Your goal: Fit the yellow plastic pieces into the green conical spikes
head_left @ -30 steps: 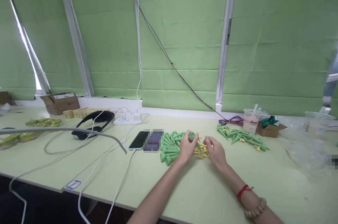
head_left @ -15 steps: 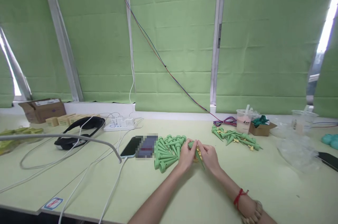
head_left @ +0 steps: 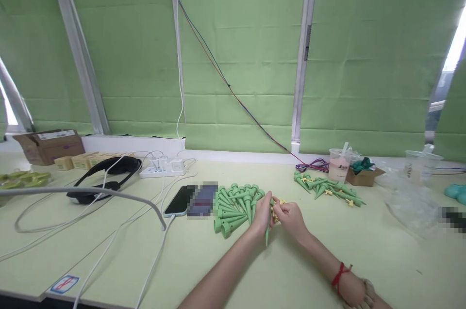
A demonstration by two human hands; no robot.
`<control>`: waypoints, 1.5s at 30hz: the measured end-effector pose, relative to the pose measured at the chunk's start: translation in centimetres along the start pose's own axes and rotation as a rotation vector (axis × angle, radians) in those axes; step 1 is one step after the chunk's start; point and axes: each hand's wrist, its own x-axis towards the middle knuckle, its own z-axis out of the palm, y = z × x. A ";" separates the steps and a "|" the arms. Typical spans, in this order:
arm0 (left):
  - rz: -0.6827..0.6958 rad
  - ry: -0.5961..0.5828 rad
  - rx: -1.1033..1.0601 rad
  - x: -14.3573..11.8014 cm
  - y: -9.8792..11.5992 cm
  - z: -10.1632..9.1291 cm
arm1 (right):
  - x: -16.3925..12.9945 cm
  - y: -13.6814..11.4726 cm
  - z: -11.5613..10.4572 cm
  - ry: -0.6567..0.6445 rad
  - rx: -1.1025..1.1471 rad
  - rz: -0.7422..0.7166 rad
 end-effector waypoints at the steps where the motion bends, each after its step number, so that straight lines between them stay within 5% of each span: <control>1: -0.029 -0.012 0.003 0.0 0.0 0.1 | -0.1 -0.1 0.0 0.005 -0.007 -0.003; 4: -0.017 0.020 0.003 -0.2 0.0 0.2 | -0.2 0.0 0.0 0.063 -0.064 -0.012; 11: 0.289 0.089 0.053 -1.4 0.5 0.7 | -0.4 0.6 0.8 0.177 0.048 0.102; 23: -0.042 -0.257 0.020 0.0 0.2 0.1 | -0.4 0.6 -0.2 0.258 -0.294 -0.195; 26: 0.033 -0.171 0.052 -0.2 0.4 0.3 | -0.3 0.5 -0.5 0.246 -0.336 -0.218; 30: 0.302 0.080 0.104 -0.7 1.0 0.2 | 0.0 0.1 -0.4 0.168 -0.168 -0.056; 33: 0.401 0.110 0.161 -0.9 1.3 0.1 | 0.2 0.0 0.0 0.172 0.010 0.053; 39: 0.236 0.052 0.080 -0.9 0.8 0.6 | 0.1 -0.7 -0.3 0.289 -0.017 -0.033; 45: 0.090 -0.091 -0.026 -0.1 -0.2 0.5 | -0.1 -0.9 -0.6 0.214 -0.074 -0.105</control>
